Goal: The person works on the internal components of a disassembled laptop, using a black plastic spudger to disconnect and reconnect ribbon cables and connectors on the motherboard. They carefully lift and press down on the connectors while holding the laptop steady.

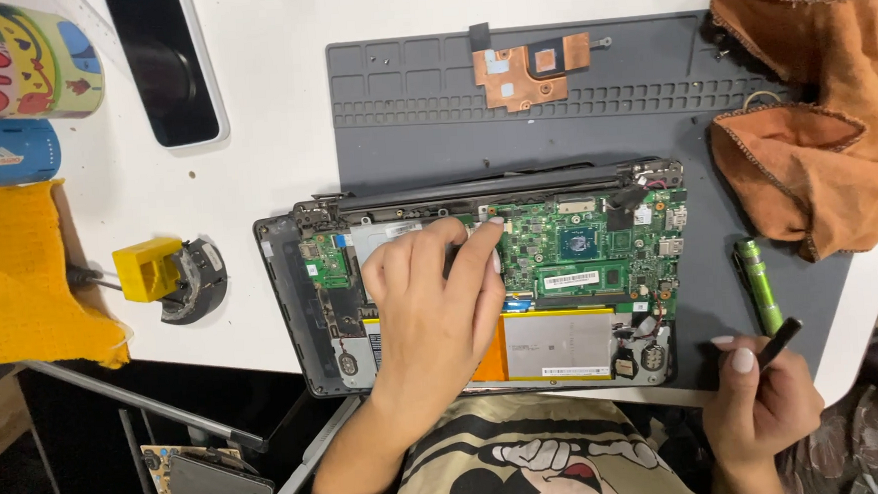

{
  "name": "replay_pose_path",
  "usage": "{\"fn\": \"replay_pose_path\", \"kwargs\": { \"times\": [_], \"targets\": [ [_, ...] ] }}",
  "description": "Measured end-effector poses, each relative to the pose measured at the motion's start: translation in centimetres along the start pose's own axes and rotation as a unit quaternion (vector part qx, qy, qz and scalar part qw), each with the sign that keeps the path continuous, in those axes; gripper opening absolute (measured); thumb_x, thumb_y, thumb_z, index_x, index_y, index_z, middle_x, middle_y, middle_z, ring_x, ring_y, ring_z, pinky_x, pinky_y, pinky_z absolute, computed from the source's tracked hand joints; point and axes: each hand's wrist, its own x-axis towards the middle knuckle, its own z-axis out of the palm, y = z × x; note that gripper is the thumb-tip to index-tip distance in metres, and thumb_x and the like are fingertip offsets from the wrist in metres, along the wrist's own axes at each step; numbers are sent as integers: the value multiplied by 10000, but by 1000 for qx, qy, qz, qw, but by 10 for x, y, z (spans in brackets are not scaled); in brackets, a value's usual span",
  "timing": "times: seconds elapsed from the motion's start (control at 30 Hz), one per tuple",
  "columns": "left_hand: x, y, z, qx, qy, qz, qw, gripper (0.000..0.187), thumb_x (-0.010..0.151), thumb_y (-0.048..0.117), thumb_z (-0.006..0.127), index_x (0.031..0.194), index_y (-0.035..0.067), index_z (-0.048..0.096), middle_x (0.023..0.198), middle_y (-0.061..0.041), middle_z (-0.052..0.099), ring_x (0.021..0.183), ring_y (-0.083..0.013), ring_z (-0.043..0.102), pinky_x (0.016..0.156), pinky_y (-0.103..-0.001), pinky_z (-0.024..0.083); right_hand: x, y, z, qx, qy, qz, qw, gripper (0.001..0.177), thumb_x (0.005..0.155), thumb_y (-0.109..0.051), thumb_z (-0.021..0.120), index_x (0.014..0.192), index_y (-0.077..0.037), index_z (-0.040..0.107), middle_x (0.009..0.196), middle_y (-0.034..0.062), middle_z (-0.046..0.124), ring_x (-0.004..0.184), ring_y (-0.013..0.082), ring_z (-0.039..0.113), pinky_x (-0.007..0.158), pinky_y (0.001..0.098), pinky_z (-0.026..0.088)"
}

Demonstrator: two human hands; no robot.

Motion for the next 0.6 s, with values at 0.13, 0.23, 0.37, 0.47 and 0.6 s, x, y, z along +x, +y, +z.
{"fn": "replay_pose_path", "kwargs": {
  "times": [0.13, 0.23, 0.37, 0.47, 0.6],
  "targets": [
    [-2, 8, 9, 0, -27, 26, 999, 309, 1038, 175, 679, 1345, 162, 649, 1187, -81, 608, 1041, -292, 565, 926, -437, 362, -1, -3, 1, 21, 4, 12, 1000, 321, 1210, -161, 558, 1102, 100, 711, 960, 191, 674, 837, 246, 625, 809, 335, 460],
    [-2, 13, 15, 0, -50, 32, 998, 450, 1073, 246, 684, 1496, 156, 559, 1149, -77, 598, 962, -294, 505, 888, -442, 370, -2, 0, 2, 27, 9, 5, 1000, 300, 1205, -124, 559, 1080, 101, 714, 927, 176, 665, 802, 241, 605, 782, 340, 452],
    [5, 18, 14, -2, -44, 27, 999, 331, 1071, 250, 658, 1384, 147, 632, 1101, -62, 582, 931, -280, 502, 858, -431, 354, -1, -1, 1, 25, 4, 0, 1000, 296, 1185, -129, 552, 1069, 101, 696, 957, 193, 691, 833, 265, 637, 817, 351, 477],
    [7, 19, 13, -3, -40, 29, 999, 272, 1059, 241, 669, 1320, 163, 667, 1093, -59, 578, 922, -280, 498, 850, -429, 349, -1, -2, 1, 27, 0, -8, 1000, 291, 1180, -120, 545, 1054, 101, 686, 941, 191, 695, 797, 260, 629, 785, 347, 472],
    [7, 18, 18, 21, -38, 32, 999, 363, 1068, 243, 692, 1424, 192, 641, 1087, -56, 573, 921, -265, 494, 881, -425, 364, 0, -5, 1, 37, -6, -4, 999, 282, 1177, -93, 532, 1036, 105, 675, 927, 191, 689, 768, 254, 614, 762, 342, 462]
  ]
}}
